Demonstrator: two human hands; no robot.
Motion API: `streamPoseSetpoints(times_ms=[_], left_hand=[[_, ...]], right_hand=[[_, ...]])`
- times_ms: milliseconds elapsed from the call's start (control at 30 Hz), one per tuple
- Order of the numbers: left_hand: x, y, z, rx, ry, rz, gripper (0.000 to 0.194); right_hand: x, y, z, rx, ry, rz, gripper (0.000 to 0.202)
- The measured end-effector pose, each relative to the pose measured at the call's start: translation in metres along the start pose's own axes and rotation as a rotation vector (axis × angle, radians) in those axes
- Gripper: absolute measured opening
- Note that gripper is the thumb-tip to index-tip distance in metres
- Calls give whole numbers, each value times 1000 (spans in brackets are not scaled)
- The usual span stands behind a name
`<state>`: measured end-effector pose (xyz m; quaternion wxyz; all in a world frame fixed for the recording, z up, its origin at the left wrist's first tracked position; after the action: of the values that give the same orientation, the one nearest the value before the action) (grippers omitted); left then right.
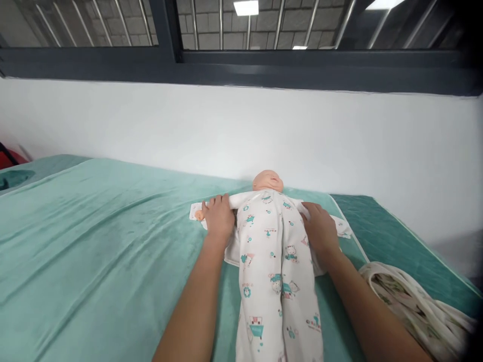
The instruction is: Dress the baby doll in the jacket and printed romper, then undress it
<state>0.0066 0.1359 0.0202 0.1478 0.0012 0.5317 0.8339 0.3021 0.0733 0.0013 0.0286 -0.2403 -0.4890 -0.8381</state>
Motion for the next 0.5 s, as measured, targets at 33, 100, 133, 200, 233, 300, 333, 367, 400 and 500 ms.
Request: streamPoseSetpoints(times_ms=[33,100,133,200,233,300,333,367,400,500], left_hand=[[0,0,-1,-2,-6,-5,42],[2,4,-4,-25,-8,-44,47],[2,9,-6,-51,-10,-92,49],[-1,25,-9,-138,-20,-256,51],[-7,35,-10,-183,-33,-361,49],[-28,53,-7,-219,-98,-558,42],[-45,60,-3,-195,-156,-622,39],[-67,65,2,-134,-240,-653,36],[-92,68,6,-59,-336,-644,35],[-164,56,19,232,-592,-344,32]], right_hand=[[-3,1,3,-7,-21,-9,36],[-15,7,9,-40,-105,17,36],[-22,9,12,-54,-162,42,37],[-35,8,15,-41,-250,81,38],[-37,6,16,-21,-267,91,38],[-35,2,16,7,-256,100,37],[-32,1,16,5,-248,101,36],[-29,1,15,-5,-249,102,35],[-27,1,15,-14,-254,106,34],[-24,1,16,-13,-273,117,34]])
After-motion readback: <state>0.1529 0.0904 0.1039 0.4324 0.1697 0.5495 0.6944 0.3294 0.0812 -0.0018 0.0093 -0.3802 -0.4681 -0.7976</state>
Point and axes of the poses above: each hand's wrist, its own z-axis towards the middle knuckle, its own y-axis out of the back of the hand, x = y × z, the point moved 7 cm from there along z, towards the middle knuckle, and after that the axes turned 8 degrees about -y, right-handed, at the moved point
